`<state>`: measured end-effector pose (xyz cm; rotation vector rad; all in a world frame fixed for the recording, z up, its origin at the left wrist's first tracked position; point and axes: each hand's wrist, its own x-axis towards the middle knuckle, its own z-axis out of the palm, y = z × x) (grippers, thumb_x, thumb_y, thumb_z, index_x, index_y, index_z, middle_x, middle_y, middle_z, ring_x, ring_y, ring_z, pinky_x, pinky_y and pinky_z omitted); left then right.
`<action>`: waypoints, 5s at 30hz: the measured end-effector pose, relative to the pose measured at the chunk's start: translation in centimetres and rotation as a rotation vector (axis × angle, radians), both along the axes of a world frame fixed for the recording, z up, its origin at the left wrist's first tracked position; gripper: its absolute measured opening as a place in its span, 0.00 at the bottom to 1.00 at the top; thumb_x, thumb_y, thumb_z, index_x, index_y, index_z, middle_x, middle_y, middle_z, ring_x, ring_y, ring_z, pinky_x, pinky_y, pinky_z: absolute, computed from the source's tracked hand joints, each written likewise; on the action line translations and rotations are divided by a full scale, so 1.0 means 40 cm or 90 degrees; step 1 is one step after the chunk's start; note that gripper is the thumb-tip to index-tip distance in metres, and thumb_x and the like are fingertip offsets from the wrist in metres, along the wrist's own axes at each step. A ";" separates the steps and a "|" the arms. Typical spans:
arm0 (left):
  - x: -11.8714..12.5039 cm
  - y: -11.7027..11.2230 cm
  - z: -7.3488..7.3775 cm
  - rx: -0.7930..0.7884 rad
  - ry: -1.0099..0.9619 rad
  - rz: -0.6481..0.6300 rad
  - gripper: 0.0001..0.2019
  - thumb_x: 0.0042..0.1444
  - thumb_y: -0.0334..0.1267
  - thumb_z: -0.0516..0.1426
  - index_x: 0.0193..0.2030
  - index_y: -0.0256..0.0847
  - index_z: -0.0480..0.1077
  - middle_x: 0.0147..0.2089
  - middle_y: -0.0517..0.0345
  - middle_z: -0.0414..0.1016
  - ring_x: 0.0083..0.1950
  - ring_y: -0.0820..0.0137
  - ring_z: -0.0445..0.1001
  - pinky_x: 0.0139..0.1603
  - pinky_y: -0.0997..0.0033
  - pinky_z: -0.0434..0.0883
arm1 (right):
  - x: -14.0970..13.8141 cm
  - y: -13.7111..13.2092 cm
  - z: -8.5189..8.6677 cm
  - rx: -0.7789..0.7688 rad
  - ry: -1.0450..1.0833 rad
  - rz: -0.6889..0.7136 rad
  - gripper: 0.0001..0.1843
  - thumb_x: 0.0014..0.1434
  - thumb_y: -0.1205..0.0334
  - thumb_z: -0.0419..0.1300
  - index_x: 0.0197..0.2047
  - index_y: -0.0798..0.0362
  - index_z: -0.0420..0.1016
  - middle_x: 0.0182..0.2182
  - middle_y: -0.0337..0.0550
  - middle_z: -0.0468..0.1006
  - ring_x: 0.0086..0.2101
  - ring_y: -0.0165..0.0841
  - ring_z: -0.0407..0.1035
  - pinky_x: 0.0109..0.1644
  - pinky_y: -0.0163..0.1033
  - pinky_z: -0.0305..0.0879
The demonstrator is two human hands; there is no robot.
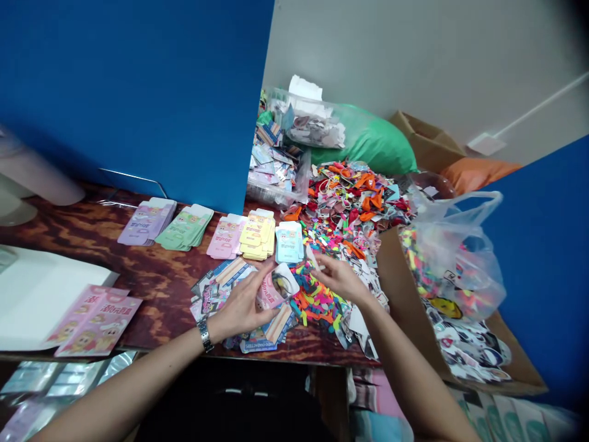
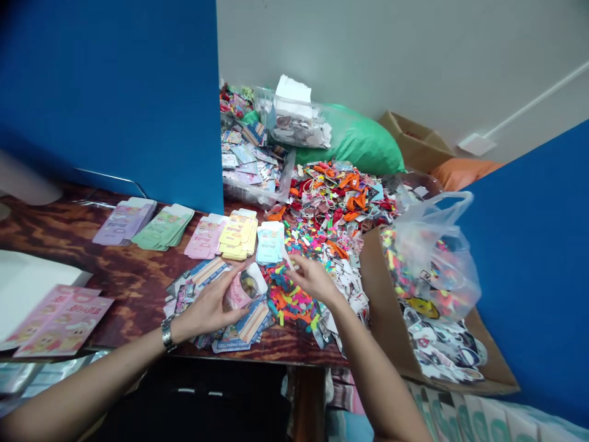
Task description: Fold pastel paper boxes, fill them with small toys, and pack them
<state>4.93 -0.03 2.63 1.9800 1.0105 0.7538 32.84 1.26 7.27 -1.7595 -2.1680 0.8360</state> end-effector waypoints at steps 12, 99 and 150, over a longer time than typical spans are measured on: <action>0.004 -0.013 -0.008 0.122 -0.010 0.032 0.44 0.56 0.44 0.61 0.72 0.44 0.38 0.70 0.43 0.55 0.68 0.56 0.60 0.65 0.55 0.64 | -0.149 -0.167 -0.037 0.435 0.138 -0.023 0.23 0.63 0.68 0.57 0.60 0.44 0.65 0.54 0.51 0.70 0.48 0.37 0.72 0.49 0.45 0.72; -0.101 0.106 -0.027 0.252 0.422 0.091 0.22 0.63 0.47 0.50 0.59 0.37 0.64 0.52 0.43 0.72 0.52 0.55 0.69 0.52 0.56 0.69 | -0.047 -0.124 -0.138 0.020 -0.405 -0.099 0.14 0.68 0.59 0.50 0.47 0.45 0.77 0.41 0.45 0.81 0.43 0.36 0.74 0.37 0.34 0.64; -0.070 0.292 -0.073 0.061 0.588 0.268 0.53 0.47 0.62 0.60 0.69 0.26 0.45 0.64 0.28 0.60 0.59 0.44 0.63 0.51 0.57 0.66 | -0.315 0.140 -0.224 0.207 -0.358 0.126 0.31 0.67 0.45 0.47 0.65 0.56 0.62 0.64 0.60 0.62 0.63 0.51 0.54 0.63 0.64 0.46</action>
